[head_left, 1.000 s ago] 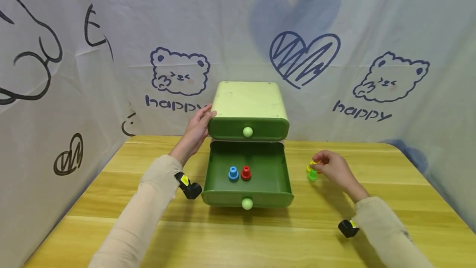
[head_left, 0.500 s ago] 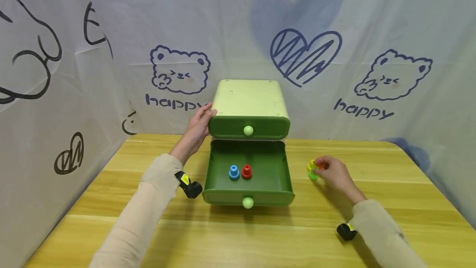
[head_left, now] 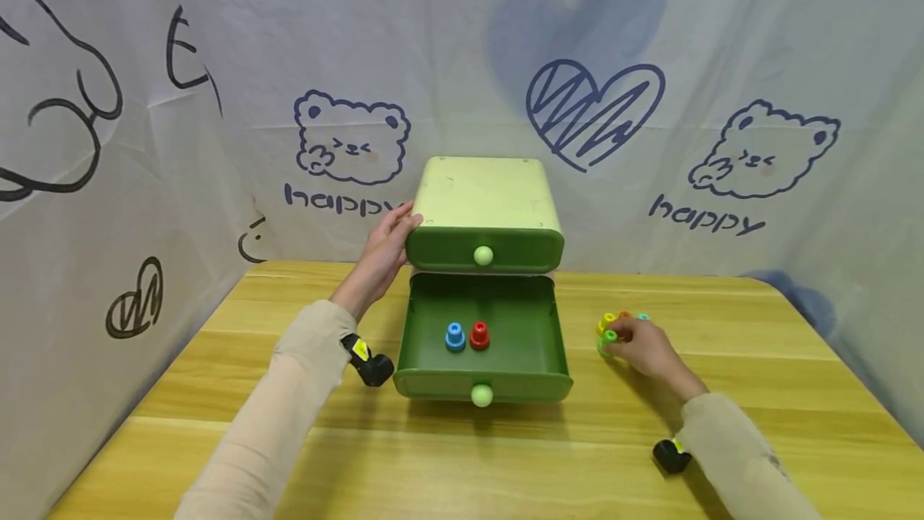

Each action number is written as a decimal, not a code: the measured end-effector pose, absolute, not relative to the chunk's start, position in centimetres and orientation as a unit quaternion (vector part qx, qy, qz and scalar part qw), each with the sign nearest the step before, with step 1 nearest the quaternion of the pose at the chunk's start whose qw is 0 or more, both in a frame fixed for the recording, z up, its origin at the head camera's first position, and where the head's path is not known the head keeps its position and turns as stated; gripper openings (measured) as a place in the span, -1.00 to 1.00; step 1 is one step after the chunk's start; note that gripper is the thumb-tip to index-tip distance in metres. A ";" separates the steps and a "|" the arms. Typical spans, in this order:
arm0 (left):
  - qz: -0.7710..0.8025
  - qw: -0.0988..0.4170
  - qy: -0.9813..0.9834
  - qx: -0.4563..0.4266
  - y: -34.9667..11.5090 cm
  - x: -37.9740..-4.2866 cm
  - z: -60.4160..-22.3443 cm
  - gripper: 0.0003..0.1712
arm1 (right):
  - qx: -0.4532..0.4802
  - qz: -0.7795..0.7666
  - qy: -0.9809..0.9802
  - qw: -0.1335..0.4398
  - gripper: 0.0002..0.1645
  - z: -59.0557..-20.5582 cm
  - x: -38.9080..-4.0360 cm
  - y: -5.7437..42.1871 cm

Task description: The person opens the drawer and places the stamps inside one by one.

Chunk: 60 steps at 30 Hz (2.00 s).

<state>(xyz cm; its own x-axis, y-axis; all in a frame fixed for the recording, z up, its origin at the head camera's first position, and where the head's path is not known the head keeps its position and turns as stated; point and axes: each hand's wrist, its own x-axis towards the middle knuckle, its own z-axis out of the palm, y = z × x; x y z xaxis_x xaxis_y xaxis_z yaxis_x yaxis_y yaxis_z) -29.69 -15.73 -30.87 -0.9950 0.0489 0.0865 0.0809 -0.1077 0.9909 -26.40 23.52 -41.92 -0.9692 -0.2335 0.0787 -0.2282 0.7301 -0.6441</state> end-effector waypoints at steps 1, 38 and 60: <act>-0.742 0.011 -0.668 -0.049 -15.7 -29.7 -30.9 -0.24 | -0.128 -0.345 0.930 0.006 -0.65 -41.9 -26.4 23.6; -0.742 0.011 -0.669 -0.050 -15.8 -29.6 -30.9 -0.25 | -0.208 -0.314 0.926 -0.007 -0.69 -37.7 -25.8 21.8; -0.739 0.010 -0.671 -0.058 -15.8 -29.7 -30.9 -0.25 | -0.270 -0.292 0.917 -0.027 -0.76 -32.1 -24.9 19.1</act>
